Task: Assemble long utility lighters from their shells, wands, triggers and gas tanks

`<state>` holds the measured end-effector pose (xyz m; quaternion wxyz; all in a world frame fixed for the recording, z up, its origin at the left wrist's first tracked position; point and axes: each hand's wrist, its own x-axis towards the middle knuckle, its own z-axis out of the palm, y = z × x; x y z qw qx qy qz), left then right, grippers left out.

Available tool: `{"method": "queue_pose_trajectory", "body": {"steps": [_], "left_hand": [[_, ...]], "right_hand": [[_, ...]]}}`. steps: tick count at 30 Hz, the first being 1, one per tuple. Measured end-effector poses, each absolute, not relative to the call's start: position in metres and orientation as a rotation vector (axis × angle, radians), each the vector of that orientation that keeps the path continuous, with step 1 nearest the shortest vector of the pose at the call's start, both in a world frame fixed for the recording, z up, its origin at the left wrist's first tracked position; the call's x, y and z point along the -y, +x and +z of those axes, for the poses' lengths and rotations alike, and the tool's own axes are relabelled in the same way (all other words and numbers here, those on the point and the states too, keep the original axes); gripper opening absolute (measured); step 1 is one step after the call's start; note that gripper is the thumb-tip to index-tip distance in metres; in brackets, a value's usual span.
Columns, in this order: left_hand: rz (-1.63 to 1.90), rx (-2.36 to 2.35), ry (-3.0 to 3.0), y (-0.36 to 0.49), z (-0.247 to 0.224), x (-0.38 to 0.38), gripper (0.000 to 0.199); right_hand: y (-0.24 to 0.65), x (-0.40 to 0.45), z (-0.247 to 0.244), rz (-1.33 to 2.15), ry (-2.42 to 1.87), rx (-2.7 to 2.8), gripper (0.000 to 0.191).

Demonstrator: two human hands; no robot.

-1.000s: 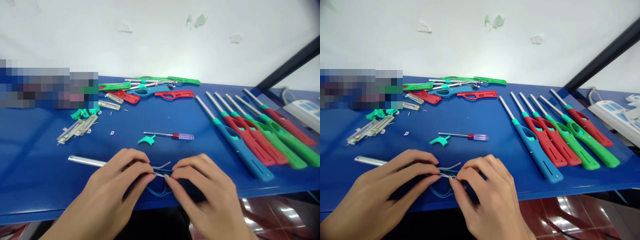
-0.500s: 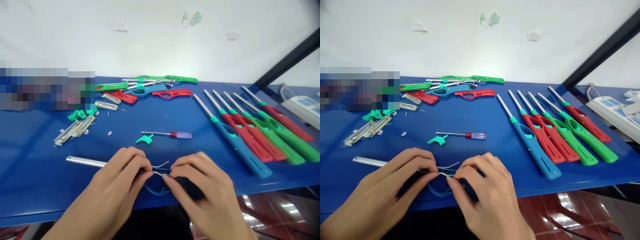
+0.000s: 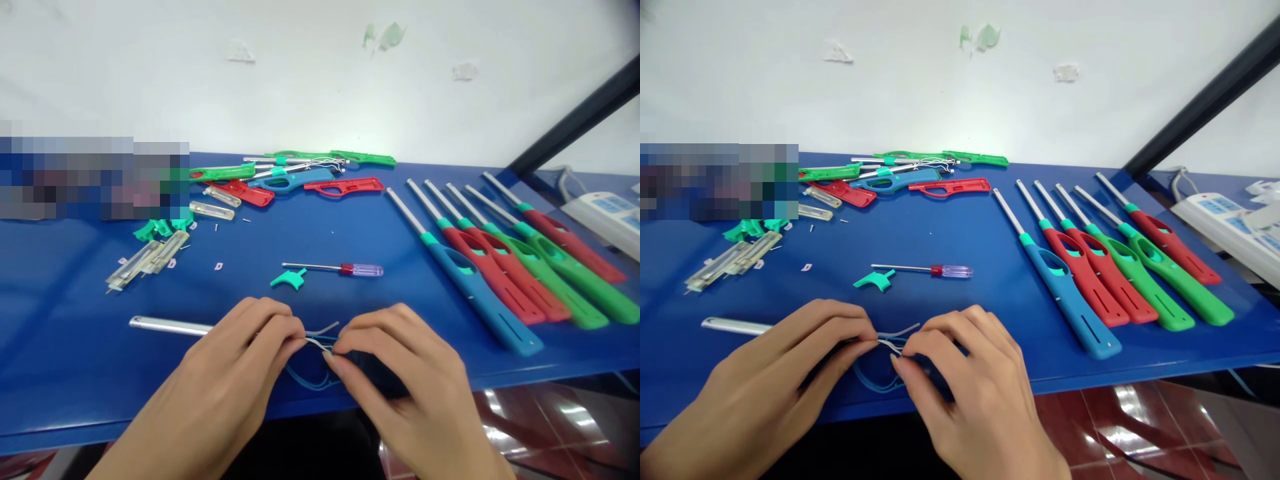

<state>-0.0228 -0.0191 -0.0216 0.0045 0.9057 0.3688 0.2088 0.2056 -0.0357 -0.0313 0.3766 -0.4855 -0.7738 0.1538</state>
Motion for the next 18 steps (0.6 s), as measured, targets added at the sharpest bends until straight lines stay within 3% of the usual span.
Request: {"method": "queue_pose_trajectory", "body": {"steps": [3,9,18], "left_hand": [[0.697,-1.181,2.753,-0.0215,-0.0214,0.0193,0.028],[0.712,-1.299,2.512,-0.0219,-0.0275,0.0213,0.018],[0.712,-1.21,2.496,-0.0272,-0.0276,0.0226,0.029]], "right_hand": [[0.2067,0.0364,-0.0325,0.391,-1.234,1.991,0.009],[0.2094,0.0369,-0.0335,0.342,-1.323,2.083,0.038],[0.2084,0.0347,-0.0311,0.383,-1.219,1.998,0.019]]}}
